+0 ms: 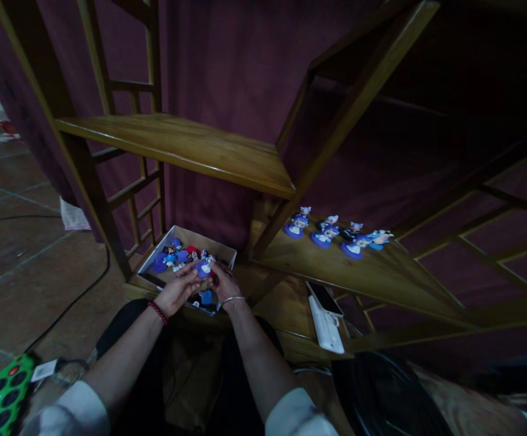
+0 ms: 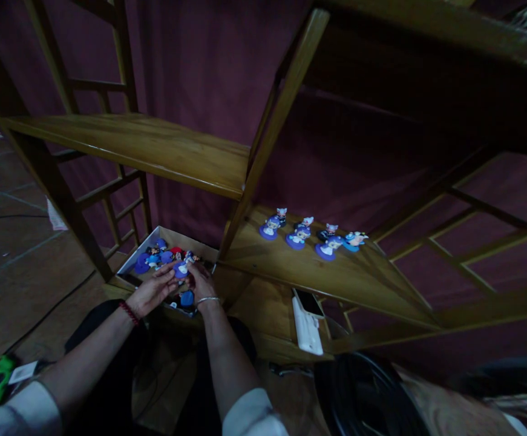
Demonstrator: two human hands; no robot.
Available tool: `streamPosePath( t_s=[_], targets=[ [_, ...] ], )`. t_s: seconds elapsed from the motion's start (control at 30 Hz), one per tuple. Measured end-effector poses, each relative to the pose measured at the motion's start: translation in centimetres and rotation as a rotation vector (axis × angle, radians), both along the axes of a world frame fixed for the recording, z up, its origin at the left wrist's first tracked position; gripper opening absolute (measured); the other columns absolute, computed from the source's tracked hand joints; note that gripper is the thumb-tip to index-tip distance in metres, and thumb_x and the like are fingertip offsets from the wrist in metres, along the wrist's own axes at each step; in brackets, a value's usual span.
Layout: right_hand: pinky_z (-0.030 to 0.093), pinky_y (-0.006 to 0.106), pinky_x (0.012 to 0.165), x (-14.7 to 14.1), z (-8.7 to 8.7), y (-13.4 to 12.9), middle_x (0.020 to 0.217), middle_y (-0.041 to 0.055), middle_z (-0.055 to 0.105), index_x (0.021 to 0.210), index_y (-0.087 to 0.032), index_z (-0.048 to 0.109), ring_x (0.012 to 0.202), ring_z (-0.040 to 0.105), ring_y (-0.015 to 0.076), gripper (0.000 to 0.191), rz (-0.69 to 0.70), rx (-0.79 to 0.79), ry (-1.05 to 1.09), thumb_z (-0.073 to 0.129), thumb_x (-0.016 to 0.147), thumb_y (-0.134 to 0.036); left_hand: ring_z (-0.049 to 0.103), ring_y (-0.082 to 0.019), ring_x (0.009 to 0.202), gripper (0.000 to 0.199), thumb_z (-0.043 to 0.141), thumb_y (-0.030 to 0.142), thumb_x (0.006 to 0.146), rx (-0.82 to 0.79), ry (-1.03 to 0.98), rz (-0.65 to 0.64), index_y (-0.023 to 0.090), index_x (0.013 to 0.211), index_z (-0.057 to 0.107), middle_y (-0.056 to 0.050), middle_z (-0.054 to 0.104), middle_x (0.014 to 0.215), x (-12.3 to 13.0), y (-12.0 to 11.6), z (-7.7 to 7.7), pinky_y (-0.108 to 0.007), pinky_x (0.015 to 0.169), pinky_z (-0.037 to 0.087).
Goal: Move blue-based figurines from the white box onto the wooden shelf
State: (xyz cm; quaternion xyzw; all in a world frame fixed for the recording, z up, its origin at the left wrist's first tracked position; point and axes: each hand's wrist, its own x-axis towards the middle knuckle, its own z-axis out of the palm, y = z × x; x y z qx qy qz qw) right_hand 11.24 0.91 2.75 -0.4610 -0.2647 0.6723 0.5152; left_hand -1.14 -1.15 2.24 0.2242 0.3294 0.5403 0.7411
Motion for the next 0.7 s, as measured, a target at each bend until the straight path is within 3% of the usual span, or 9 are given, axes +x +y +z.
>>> streamPosePath(
  t_s=[0.4, 0.7],
  targets=[
    [0.036, 0.013, 0.038, 0.6, -0.3, 0.3, 0.056, -0.0017, 0.059, 0.068, -0.014, 0.061, 0.047, 0.051, 0.0055, 0.024, -0.094, -0.084, 0.081, 0.07, 0.056, -0.033, 0.061, -0.009, 0.064, 0.024, 0.055, 0.006, 0.072, -0.077, 0.084, 0.107, 0.012, 0.095, 0.061, -0.006, 0.066, 0.078, 0.9, 0.9, -1.1, -0.019, 0.062, 0.049],
    [0.037, 0.017, 0.038, 0.7, -0.6, 0.4, 0.06, 0.0015, 0.063, 0.068, -0.015, 0.062, 0.047, 0.052, 0.0088, 0.027, -0.147, -0.048, -0.015, 0.069, 0.054, -0.038, 0.061, -0.01, 0.066, 0.023, 0.056, 0.003, 0.07, -0.084, 0.076, 0.134, 0.011, 0.091, 0.063, -0.006, 0.066, 0.079, 1.4, 1.2, -0.7, -0.021, 0.063, 0.051]
  ],
)
